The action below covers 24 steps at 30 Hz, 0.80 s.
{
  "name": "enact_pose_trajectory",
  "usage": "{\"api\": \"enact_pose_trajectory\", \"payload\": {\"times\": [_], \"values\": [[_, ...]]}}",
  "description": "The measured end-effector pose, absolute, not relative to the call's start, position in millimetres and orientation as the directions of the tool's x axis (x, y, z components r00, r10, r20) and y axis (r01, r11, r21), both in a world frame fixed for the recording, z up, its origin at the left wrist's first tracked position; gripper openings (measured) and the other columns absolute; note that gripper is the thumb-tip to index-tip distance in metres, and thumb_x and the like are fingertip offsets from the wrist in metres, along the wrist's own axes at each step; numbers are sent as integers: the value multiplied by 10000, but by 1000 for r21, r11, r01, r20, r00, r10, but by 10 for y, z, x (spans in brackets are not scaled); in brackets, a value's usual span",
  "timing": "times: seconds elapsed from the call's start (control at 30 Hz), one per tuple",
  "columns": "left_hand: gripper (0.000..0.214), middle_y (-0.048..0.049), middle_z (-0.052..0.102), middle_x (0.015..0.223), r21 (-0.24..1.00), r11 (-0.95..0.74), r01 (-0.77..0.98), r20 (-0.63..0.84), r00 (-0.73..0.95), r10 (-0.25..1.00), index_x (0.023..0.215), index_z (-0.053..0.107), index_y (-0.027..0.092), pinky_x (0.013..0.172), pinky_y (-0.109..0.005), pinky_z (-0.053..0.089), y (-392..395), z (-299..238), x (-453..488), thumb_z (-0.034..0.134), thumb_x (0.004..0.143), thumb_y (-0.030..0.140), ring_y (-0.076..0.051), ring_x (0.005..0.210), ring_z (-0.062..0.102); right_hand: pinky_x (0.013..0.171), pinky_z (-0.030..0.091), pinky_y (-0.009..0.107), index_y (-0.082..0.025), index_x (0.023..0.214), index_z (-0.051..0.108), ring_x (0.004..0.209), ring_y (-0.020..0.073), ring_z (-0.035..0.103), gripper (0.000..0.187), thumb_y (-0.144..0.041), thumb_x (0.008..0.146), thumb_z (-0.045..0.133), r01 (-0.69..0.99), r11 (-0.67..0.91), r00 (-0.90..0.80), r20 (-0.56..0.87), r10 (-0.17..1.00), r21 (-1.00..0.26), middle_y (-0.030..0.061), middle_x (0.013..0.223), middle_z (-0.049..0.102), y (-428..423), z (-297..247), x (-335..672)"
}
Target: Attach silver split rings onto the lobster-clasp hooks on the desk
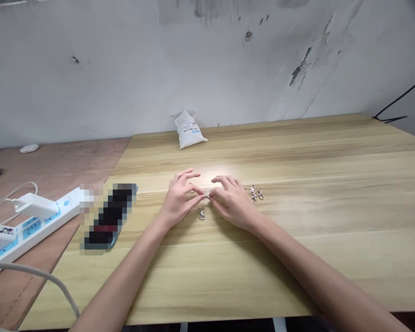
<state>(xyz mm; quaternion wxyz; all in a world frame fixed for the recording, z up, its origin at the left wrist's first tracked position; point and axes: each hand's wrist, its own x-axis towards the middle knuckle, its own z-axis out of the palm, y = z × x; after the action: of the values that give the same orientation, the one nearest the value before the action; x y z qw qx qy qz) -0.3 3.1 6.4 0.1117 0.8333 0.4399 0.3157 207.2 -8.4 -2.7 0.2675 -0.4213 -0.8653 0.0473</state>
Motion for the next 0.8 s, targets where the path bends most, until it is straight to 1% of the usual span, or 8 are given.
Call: {"api": "enact_pose_trajectory", "payload": {"times": [0.07,0.13,0.3,0.4,0.53,0.63,0.7,0.8], "values": [[92,-52,587,1323,456,-597,660,433,421,797,801,701,238,1122,-506,312,35,63,-7,670,866,295,-274,1380,374,1004,393,472,-190,931,660,1291,292,439,153,-214,939,510,703,641,-491,442,751,-308,144,1279,570,-85,-36,2074],[97,-48,575,1348,448,-594,668,431,421,798,804,706,242,1136,-523,288,40,54,-15,669,867,305,-276,1406,350,1037,378,501,-194,935,657,1351,305,391,148,-228,941,514,709,635,-468,470,749,-307,142,1319,553,-82,-47,2078],[94,-35,575,1365,443,-576,687,407,418,812,809,703,247,1195,-576,151,54,25,-34,672,863,318,-263,1438,324,1122,283,566,-200,919,655,1423,320,308,162,-247,948,504,732,619,-442,493,750,-285,130,1371,526,-64,-69,2088],[88,-33,560,1391,458,-595,661,401,444,801,814,703,245,1204,-578,131,49,27,-28,673,861,312,-259,1451,303,1138,259,584,-199,911,658,1438,331,283,171,-259,947,502,738,610,-450,463,764,-289,127,1388,517,-59,-84,2089],[61,-42,548,1402,509,-593,623,375,460,805,823,705,242,1198,-595,142,28,49,-2,683,853,290,-269,1449,302,1127,273,614,-199,949,665,1445,342,270,183,-261,946,492,762,560,-415,420,807,-324,134,1391,519,-54,-108,2091],[64,-53,578,1353,551,-579,601,394,423,816,807,694,233,1184,-574,210,9,70,22,683,852,276,-263,1425,338,1123,262,638,-191,1063,667,1448,359,256,220,-268,938,504,779,539,-402,404,822,-321,154,1423,489,-62,-117,2084],[68,-57,591,1325,570,-569,592,415,390,822,801,687,229,1170,-549,260,-3,82,39,674,858,263,-255,1414,348,1121,239,665,-191,1112,664,1453,375,233,257,-313,923,540,772,553,-421,400,814,-313,163,1450,457,-77,-114,2064],[56,-49,587,1330,602,-554,575,410,373,833,811,685,233,1163,-532,284,-23,92,67,670,861,252,-249,1415,345,1099,245,700,-192,1084,685,1451,399,217,287,-382,886,602,752,566,-423,413,807,-337,168,1454,451,-113,-108,2002]]}}
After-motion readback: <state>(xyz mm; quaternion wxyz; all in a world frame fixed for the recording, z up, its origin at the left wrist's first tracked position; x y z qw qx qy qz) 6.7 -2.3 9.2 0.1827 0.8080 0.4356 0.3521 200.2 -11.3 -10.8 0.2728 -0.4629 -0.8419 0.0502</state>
